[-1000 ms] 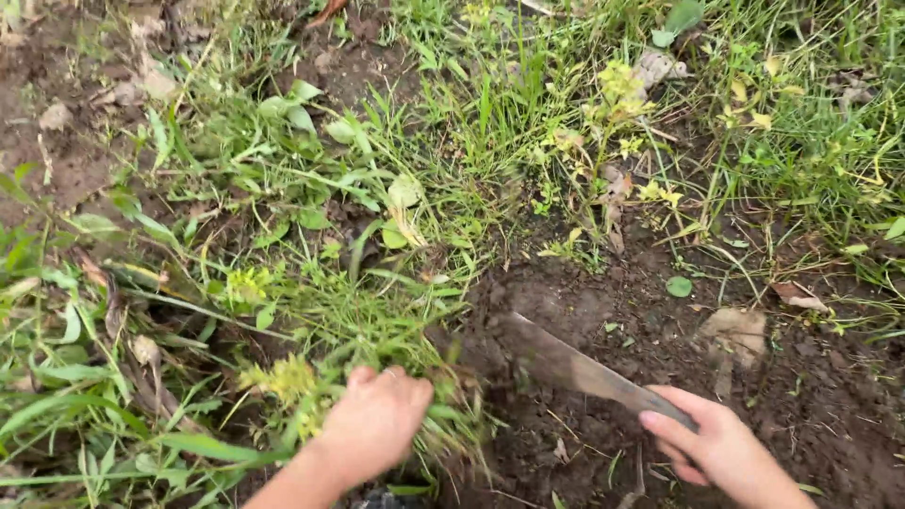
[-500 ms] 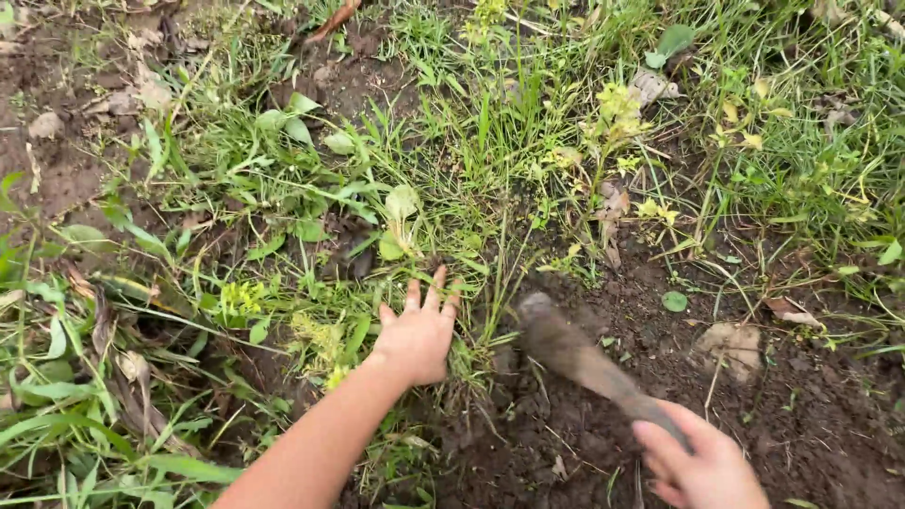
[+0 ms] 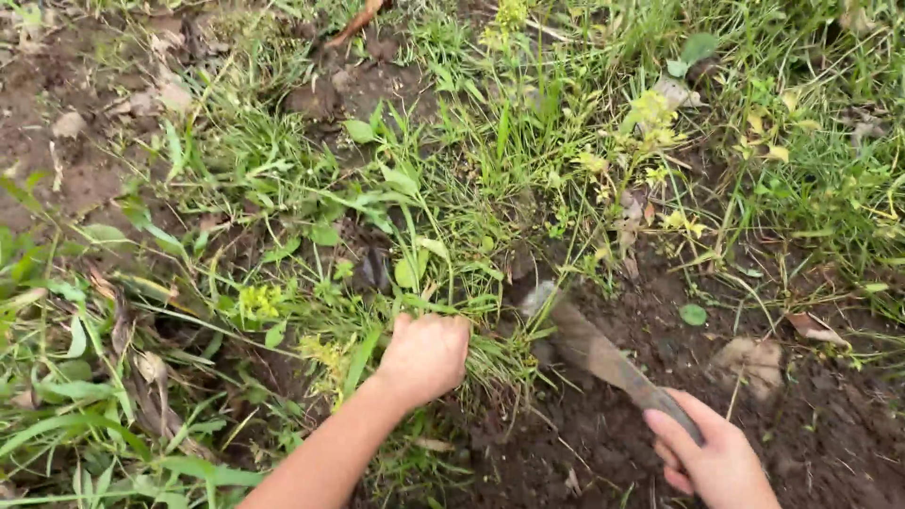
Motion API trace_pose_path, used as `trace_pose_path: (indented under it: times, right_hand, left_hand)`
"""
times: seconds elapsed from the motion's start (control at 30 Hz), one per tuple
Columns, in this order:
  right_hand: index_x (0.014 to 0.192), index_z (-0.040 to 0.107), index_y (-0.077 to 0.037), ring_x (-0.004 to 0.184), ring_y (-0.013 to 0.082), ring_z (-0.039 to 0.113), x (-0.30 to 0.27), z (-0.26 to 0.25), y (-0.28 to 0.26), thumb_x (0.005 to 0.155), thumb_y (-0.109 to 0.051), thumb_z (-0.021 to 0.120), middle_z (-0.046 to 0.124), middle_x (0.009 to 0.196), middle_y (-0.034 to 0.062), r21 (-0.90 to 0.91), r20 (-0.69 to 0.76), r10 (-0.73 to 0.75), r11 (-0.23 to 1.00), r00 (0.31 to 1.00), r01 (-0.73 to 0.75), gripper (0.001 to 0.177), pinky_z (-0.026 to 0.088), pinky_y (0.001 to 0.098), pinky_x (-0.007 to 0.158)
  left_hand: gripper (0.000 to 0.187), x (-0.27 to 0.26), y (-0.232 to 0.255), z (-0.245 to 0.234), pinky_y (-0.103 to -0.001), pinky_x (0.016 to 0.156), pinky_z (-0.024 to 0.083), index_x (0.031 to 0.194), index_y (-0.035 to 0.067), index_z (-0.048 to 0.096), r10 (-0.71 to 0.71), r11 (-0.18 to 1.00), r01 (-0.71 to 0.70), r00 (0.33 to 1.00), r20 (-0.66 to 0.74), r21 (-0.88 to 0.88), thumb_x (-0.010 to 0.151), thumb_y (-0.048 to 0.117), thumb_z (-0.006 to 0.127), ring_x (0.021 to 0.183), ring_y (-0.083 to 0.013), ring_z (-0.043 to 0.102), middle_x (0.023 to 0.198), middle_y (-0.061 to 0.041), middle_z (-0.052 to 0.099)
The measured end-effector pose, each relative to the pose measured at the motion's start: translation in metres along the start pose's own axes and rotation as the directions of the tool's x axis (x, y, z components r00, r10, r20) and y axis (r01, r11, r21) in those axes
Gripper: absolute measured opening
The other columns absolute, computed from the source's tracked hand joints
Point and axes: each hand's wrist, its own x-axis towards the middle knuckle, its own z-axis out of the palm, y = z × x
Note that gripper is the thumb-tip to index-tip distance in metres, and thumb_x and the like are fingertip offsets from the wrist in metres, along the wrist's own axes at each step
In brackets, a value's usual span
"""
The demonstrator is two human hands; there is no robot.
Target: The person uses a small hand hoe to loosen soil and remove weeds from a garden bed. They repeatedly scrape the ground, pull up clumps of grass and weeds by hand, and clear the area around a small plant.
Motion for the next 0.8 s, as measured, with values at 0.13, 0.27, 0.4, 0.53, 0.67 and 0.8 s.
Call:
trace_pose_path:
  times: [0.13, 0.27, 0.4, 0.53, 0.67, 0.8]
  right_hand:
    - [0.128, 0.066, -0.009, 0.046, 0.0117, 0.037, 0.019, 0.037, -0.020, 0.094, -0.024, 0.061, 0.045, 0.061, 0.0025, 0.199, 0.032, 0.015, 0.980, 0.999, -0.022, 0.038, 0.026, 0.0268, 0.039]
    - [0.117, 0.063, 0.001, 0.051, 0.0109, 0.042, 0.071, 0.064, -0.009, 0.098, -0.023, 0.061, 0.047, 0.064, 0.0019, 0.200, 0.106, -0.100, 0.977, 0.989, 0.077, 0.030, 0.032, 0.0276, 0.040]
    - [0.117, 0.066, -0.002, 0.044, 0.0135, 0.034, 0.042, 0.014, -0.007, 0.094, -0.021, 0.063, 0.041, 0.059, 0.0023, 0.070, 0.131, -0.076, 0.995, 0.988, 0.067, 0.030, 0.026, 0.0289, 0.039]
    - [0.123, 0.067, -0.009, 0.042, 0.0156, 0.029, -0.003, 0.001, -0.026, 0.096, -0.027, 0.062, 0.036, 0.055, 0.0047, 0.064, 0.086, 0.160, 0.984, 0.983, -0.166, 0.033, 0.021, 0.0313, 0.040]
    - [0.126, 0.060, -0.003, 0.046, 0.0119, 0.033, 0.024, 0.055, -0.013, 0.097, -0.023, 0.064, 0.038, 0.059, -0.0001, -0.018, 0.341, 0.079, 0.997, 0.937, -0.077, 0.035, 0.027, 0.0288, 0.041]
    - [0.131, 0.064, -0.012, 0.047, 0.0073, 0.041, 0.057, 0.031, 0.023, 0.094, -0.025, 0.069, 0.046, 0.060, -0.0032, -0.296, 0.277, -0.069, 0.943, 0.958, 0.153, 0.040, 0.035, 0.0261, 0.042]
  left_hand:
    - [0.017, -0.001, 0.004, 0.003, -0.060, 0.093, 0.045, 0.103, 0.004, 0.063, 0.009, 1.000, -0.009, 0.999, -0.050, -0.017, 0.091, 0.010, 0.053, 0.094, -0.0301, 0.069, 0.091, -0.014, 0.071]
    - [0.019, -0.007, 0.006, -0.002, -0.058, 0.097, 0.044, 0.103, 0.005, 0.064, 0.027, 0.999, -0.027, 1.000, -0.010, -0.031, 0.086, 0.010, 0.056, 0.099, -0.0279, 0.068, 0.095, -0.012, 0.071]
    - [0.021, -0.070, 0.005, 0.018, -0.060, 0.093, 0.042, 0.104, 0.007, 0.061, 0.100, 0.995, -0.098, 0.993, -0.069, 0.023, 0.084, 0.013, 0.060, 0.097, -0.0315, 0.065, 0.091, -0.012, 0.070]
    - [0.027, -0.109, -0.028, 0.044, -0.060, 0.087, 0.042, 0.100, 0.014, 0.062, 0.022, 1.000, -0.025, 0.985, -0.171, -0.011, 0.074, 0.007, 0.063, 0.109, -0.0329, 0.066, 0.094, -0.008, 0.071]
    - [0.033, -0.106, -0.035, 0.046, -0.063, 0.097, 0.040, 0.118, 0.012, 0.057, 0.063, 0.998, -0.064, 0.997, 0.044, 0.026, 0.086, 0.013, 0.066, 0.123, -0.0318, 0.053, 0.116, -0.011, 0.061]
    - [0.061, -0.087, -0.017, 0.016, -0.074, 0.104, 0.032, 0.137, 0.009, 0.048, 0.017, 0.996, -0.031, 0.985, 0.173, 0.081, 0.081, 0.014, 0.074, 0.148, -0.0437, 0.023, 0.158, -0.018, 0.026]
